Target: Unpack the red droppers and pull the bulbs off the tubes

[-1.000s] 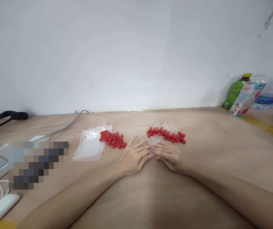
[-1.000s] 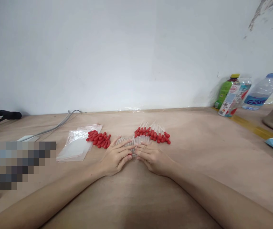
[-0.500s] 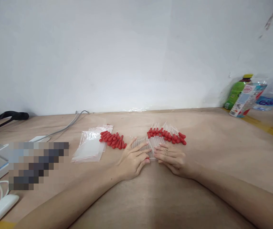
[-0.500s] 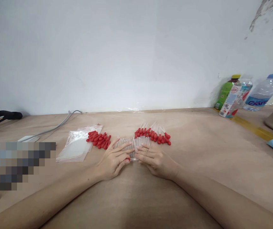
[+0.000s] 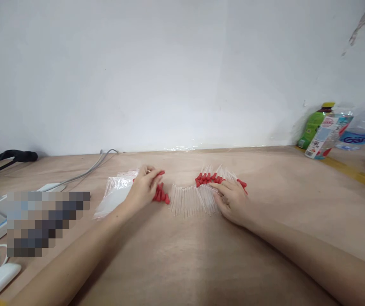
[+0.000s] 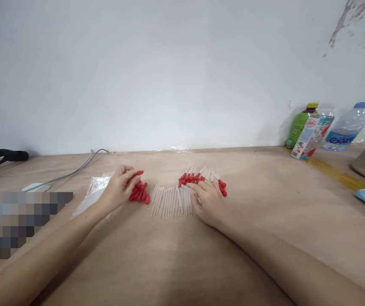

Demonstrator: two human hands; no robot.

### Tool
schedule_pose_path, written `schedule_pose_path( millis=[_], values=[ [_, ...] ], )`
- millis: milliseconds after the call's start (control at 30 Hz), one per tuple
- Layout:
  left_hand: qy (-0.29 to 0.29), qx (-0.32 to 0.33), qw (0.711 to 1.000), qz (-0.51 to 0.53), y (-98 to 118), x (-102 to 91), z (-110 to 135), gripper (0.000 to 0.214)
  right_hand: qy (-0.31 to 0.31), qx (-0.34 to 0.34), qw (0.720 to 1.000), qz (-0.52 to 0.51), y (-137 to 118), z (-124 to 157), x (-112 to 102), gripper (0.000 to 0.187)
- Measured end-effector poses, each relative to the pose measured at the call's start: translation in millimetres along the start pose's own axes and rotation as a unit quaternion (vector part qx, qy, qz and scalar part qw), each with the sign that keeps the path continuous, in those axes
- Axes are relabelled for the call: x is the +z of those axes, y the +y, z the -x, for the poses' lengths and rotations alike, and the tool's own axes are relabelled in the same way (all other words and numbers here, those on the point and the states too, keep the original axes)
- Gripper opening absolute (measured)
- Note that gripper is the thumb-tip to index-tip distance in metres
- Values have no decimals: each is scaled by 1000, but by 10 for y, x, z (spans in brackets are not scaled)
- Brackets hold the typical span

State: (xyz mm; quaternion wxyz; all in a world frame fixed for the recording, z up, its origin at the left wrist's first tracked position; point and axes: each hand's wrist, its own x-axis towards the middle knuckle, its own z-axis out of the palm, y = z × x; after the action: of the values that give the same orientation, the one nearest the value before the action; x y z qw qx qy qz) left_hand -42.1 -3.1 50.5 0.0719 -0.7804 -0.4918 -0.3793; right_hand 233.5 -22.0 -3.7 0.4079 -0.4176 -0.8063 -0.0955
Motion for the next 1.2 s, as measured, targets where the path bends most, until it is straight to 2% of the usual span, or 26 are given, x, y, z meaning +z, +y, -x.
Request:
schedule_pose_path(
  millis=[133,233,367,533,767,867,1000,1100,1200],
  values=[
    [-46,-102,993,-38,-270,-226,-169,31,-1,27,1000,-7,-109,-89,82,18],
    [-58,-172,983,-19,-425,-391,-224,34,-4,37,999,9,-150,-108,166,16],
    [-62,-221,973,10,-547,-492,-228,36,-22,17,999,25,-212,-88,212,15],
    [-96,-223,969,37,-692,-433,-202,40,-51,-4,998,39,-284,-63,159,18],
    [-124,-210,970,1,-874,-294,-144,42,-71,-22,997,29,-299,-44,127,34],
    [-125,-228,966,-4,-903,-271,-135,42,-55,-20,998,18,-300,-36,126,36],
    [-107,-247,963,-13,-930,-286,-149,41,0,-10,1000,3,-260,6,112,30],
    [-99,-248,963,-28,-941,-327,-161,37,37,-9,999,-5,-174,78,49,23],
    [-76,-231,967,-70,-883,-354,-174,30,39,-22,999,-3,-52,168,-58,19]
  ],
)
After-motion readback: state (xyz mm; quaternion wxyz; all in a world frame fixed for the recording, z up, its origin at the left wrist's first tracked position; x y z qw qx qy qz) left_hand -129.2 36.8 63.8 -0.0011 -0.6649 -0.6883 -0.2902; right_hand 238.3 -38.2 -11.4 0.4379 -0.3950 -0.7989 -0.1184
